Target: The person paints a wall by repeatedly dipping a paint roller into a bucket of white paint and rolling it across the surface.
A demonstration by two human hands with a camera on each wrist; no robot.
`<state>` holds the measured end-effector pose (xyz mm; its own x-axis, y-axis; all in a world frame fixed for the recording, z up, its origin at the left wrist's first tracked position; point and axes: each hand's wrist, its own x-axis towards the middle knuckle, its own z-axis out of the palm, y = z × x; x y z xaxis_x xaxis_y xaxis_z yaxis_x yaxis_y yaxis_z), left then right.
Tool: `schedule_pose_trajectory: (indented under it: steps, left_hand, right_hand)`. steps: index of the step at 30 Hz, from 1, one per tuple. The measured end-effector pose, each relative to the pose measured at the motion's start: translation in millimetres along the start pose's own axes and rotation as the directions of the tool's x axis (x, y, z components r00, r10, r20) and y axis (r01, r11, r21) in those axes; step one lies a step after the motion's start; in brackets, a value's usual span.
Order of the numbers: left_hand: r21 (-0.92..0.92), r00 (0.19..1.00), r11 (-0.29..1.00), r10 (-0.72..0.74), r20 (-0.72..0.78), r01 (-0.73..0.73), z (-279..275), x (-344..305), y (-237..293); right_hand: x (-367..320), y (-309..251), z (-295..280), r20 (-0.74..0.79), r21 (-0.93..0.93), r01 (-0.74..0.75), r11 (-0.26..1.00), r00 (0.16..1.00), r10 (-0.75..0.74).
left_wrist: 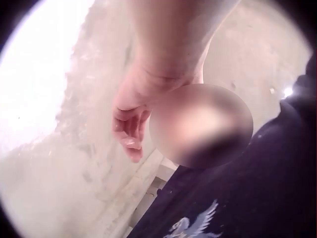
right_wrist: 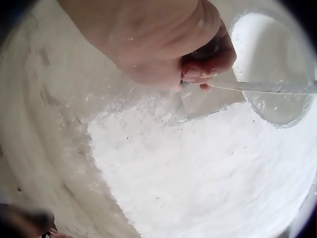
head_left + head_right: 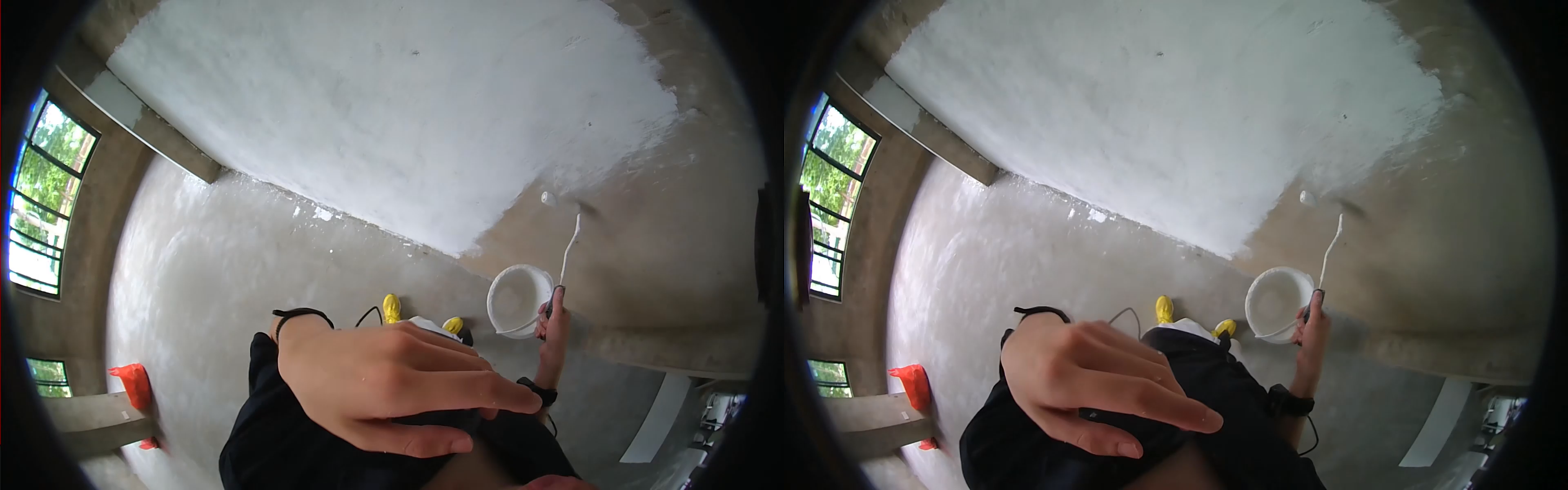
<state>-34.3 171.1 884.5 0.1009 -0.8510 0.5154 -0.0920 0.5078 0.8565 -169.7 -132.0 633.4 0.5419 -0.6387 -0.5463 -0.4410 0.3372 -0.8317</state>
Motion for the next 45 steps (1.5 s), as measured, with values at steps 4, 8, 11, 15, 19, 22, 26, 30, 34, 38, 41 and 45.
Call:
schedule_pose_trajectory:
  steps: [4,8,11,15,19,22,26,30,34,38,41,45]
  left_hand:
    - [0.016,0.99,0.996,0.091,-0.109,-0.09,2.6,7.5,-4.5]
    - [0.07,0.986,0.992,0.111,-0.124,-0.103,11.9,21.5,7.9]
    - [0.067,0.998,0.997,0.044,-0.044,-0.041,14.9,21.9,0.7]
    - [0.325,0.906,0.865,0.42,-0.052,-0.383,17.6,34.4,-20.5]
    - [0.463,0.992,0.883,0.115,-0.055,-0.077,24.9,29.4,-8.4]
    - [0.5,0.974,0.837,-0.179,-0.138,0.225,19.9,28.3,-7.0]
    - [0.733,0.986,0.667,-0.019,-0.163,0.134,8.3,29.6,-25.8]
    - [0.664,0.976,0.745,0.094,-0.198,0.063,-0.4,31.0,-29.7]
    - [-0.132,0.976,0.987,-0.112,-0.184,0.088,15.7,29.4,-12.8]
    - [-0.188,0.963,0.944,0.262,-0.067,-0.271,34.1,41.8,-33.0]
    - [-0.103,0.852,0.848,0.506,-0.136,-0.52,42.8,60.3,-45.7]
    - [-0.037,0.708,0.708,0.704,-0.045,-0.706,32.3,73.5,-53.3]
  right_hand:
    - [-10.1,-1.7,14.3,-0.057,-0.121,0.082,0.989,0.994,-0.09]
    - [-20.1,-16.6,27.1,-0.069,-0.141,0.218,0.966,0.971,-0.229]
    - [-22.2,-31.7,31.6,-0.052,-0.083,0.276,0.958,0.958,-0.281]
    - [-25.0,-53.2,32.3,-0.095,-0.101,0.34,0.935,0.932,-0.349]
    - [-26.1,-69.9,35.6,-0.093,-0.035,0.389,0.921,0.916,-0.39]
    - [0.1,-58.4,36.7,-0.157,-0.185,0.513,0.838,0.826,-0.541]
    - [-10.1,-56.0,40.3,-0.126,0.005,0.401,0.916,0.909,-0.397]
    - [-16.9,-57.1,40.4,-0.128,0.042,0.402,0.915,0.91,-0.394]
    - [-17.4,-63.0,40.0,-0.167,-0.024,0.338,0.941,0.927,-0.337]
    - [-16.0,-62.3,40.2,-0.108,-0.014,0.355,0.935,0.929,-0.354]
    - [1.0,-51.9,44.4,-0.115,-0.029,0.372,0.928,0.921,-0.372]
    - [19.6,-22.1,54.2,-0.117,-0.01,0.39,0.921,0.914,-0.389]
